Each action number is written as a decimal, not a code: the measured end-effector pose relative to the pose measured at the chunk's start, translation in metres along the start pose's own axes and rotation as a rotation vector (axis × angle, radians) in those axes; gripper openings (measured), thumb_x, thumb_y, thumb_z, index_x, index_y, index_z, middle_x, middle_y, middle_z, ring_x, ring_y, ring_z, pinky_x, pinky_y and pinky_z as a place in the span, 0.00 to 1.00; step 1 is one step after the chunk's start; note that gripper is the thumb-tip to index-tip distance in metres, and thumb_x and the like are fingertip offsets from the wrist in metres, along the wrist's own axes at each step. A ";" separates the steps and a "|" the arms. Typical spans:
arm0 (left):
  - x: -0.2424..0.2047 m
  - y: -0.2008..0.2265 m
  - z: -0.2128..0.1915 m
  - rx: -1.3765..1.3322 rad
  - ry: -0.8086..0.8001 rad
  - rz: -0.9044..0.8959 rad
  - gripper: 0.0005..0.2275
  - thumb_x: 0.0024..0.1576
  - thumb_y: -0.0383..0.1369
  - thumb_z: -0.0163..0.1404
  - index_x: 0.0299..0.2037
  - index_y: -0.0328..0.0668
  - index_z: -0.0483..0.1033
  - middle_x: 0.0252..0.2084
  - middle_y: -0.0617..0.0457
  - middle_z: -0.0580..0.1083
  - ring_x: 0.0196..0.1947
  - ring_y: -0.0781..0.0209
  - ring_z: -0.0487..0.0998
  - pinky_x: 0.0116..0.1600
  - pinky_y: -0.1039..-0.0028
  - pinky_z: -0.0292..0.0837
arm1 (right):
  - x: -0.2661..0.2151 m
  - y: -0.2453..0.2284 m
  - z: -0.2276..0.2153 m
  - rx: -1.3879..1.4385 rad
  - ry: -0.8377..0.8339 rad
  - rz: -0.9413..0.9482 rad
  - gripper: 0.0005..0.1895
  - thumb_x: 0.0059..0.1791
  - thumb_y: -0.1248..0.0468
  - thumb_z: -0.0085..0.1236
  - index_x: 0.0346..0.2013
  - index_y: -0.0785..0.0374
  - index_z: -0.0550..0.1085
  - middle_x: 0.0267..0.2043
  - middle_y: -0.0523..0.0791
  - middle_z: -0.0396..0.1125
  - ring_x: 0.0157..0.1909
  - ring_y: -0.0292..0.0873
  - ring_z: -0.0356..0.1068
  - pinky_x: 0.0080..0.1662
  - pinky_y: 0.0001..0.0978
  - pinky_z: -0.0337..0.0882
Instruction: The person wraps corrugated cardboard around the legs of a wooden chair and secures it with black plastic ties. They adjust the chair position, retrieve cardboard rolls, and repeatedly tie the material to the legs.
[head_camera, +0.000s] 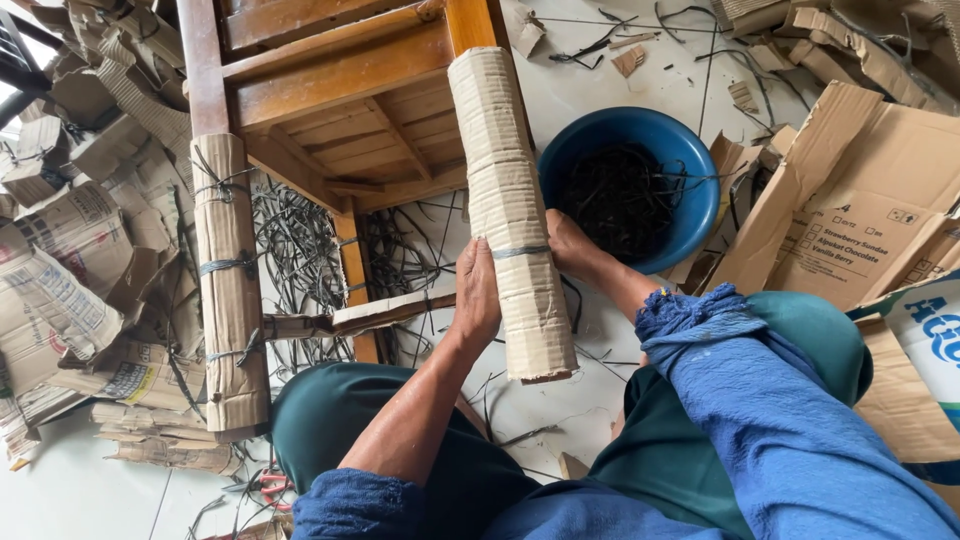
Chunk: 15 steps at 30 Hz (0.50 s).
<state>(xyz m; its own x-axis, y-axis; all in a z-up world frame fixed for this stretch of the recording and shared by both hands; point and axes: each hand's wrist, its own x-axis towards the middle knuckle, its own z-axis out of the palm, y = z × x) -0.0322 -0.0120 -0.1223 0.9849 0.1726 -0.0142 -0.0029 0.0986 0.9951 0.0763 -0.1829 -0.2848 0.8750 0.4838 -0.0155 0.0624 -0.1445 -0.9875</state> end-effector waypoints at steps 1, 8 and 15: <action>-0.002 0.008 0.001 0.001 -0.001 0.002 0.18 0.72 0.37 0.34 0.38 0.41 0.78 0.33 0.56 0.72 0.36 0.64 0.69 0.49 0.67 0.71 | -0.002 -0.006 0.000 0.000 0.001 -0.002 0.22 0.46 0.62 0.72 0.42 0.77 0.74 0.37 0.58 0.70 0.41 0.53 0.70 0.44 0.56 0.70; -0.021 0.091 -0.009 0.143 0.205 0.019 0.21 0.73 0.44 0.30 0.29 0.48 0.68 0.26 0.57 0.68 0.29 0.66 0.68 0.42 0.75 0.66 | -0.043 -0.142 -0.032 -0.362 0.101 0.206 0.22 0.51 0.53 0.56 0.17 0.62 0.71 0.17 0.49 0.63 0.23 0.49 0.61 0.29 0.41 0.60; -0.075 0.101 -0.020 0.297 0.173 0.117 0.23 0.72 0.40 0.33 0.23 0.45 0.66 0.16 0.53 0.68 0.22 0.61 0.70 0.39 0.72 0.70 | -0.118 -0.192 -0.078 -0.244 0.177 0.373 0.44 0.59 0.33 0.40 0.09 0.59 0.70 0.10 0.42 0.56 0.16 0.36 0.49 0.22 0.27 0.54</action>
<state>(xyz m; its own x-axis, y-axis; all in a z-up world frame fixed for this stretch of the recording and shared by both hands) -0.1103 0.0046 -0.0225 0.9370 0.3314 0.1104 -0.0386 -0.2161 0.9756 -0.0016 -0.2793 -0.0807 0.9261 0.2086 -0.3143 -0.1795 -0.4893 -0.8535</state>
